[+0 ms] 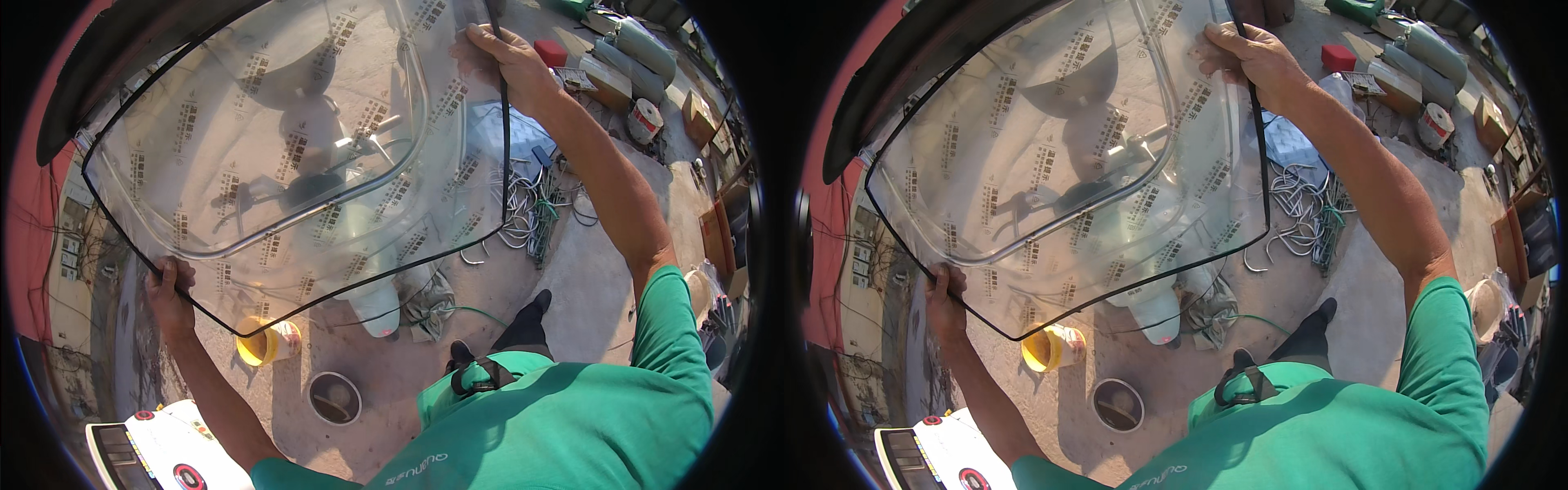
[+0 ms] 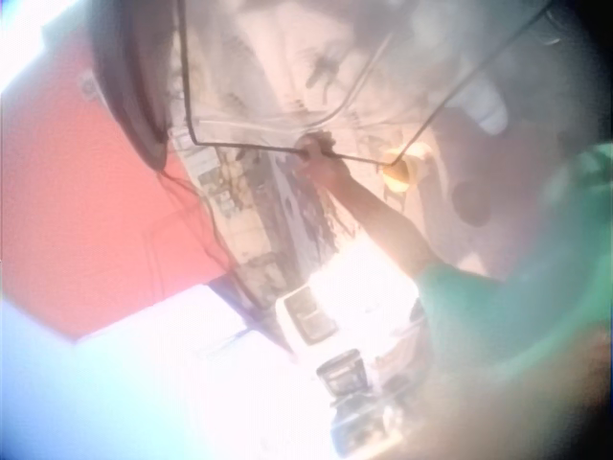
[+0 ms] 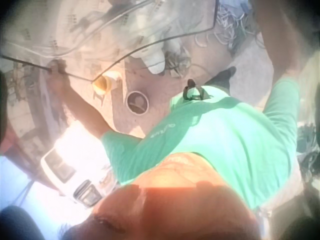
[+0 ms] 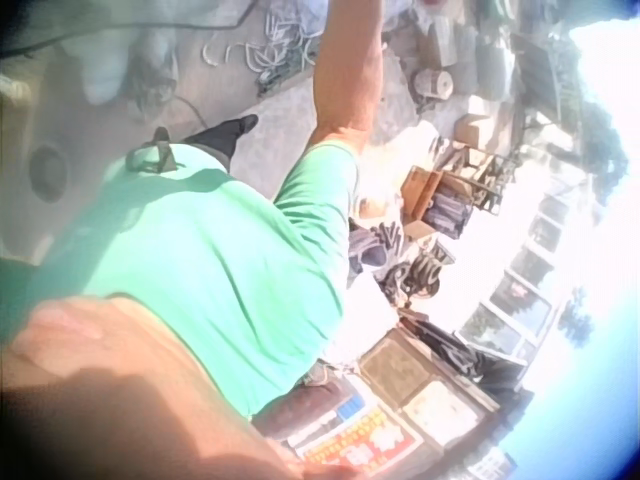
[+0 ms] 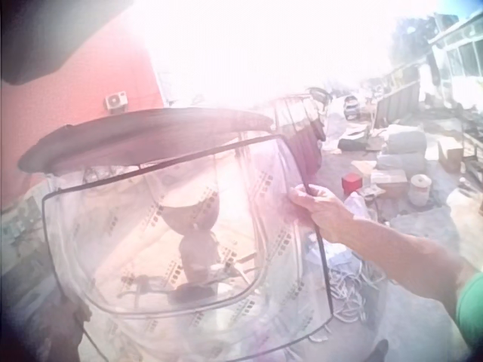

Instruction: The person installs a rubber seal onto a transparent plastic windshield for a scooter. They align the seal along the edges and use zip ties to secure it in place.

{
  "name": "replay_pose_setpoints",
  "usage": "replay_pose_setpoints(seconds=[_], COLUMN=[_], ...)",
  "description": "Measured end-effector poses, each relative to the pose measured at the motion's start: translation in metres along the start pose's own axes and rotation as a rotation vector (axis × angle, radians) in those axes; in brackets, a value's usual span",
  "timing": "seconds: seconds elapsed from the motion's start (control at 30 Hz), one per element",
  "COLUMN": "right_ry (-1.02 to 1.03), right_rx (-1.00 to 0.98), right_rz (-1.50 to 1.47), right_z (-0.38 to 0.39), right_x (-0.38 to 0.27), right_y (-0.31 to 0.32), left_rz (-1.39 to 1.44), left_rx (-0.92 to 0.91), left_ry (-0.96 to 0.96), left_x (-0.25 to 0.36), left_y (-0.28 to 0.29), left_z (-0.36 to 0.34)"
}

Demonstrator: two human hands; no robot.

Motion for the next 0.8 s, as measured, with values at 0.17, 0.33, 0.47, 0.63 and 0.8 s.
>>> replay_pose_setpoints(seconds=[0.17, 0.33, 0.47, 0.63, 0.8], right_ry=[0.057, 0.072, -0.009, -0.047, -0.119], right_rx=[0.033, 0.018, 0.057, 0.06, 0.058], right_rz=[0.034, 0.085, 0.013, 0.0, 0.018], right_z=[-0.003, -0.032, -0.025, -0.027, -0.045], right_x=[-0.024, -0.04, -0.031, -0.033, -0.039], right_y=[-0.001, -0.003, -0.006, -0.011, -0.016], left_rz=[0.008, -0.01, -0.044, -0.044, -0.026], left_rx=[0.016, 0.029, 0.084, 0.092, 0.155], left_ry=[-0.045, -0.075, -0.038, -0.042, -0.037], left_x=[0.011, 0.031, 0.031, 0.026, 0.024], left_y=[-0.009, -0.012, -0.013, -0.013, -0.018], left_z=[-0.002, -0.026, -0.039, -0.032, -0.037])
Point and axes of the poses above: each hand's wrist, its own z-axis away from the middle knuckle, its own y-axis out of the back of the hand, x = y × z, the point moved 1 cm from there along -z, towards the middle knuckle, and after that the axes turned 12 degrees about -y, right-handed, at the moved point
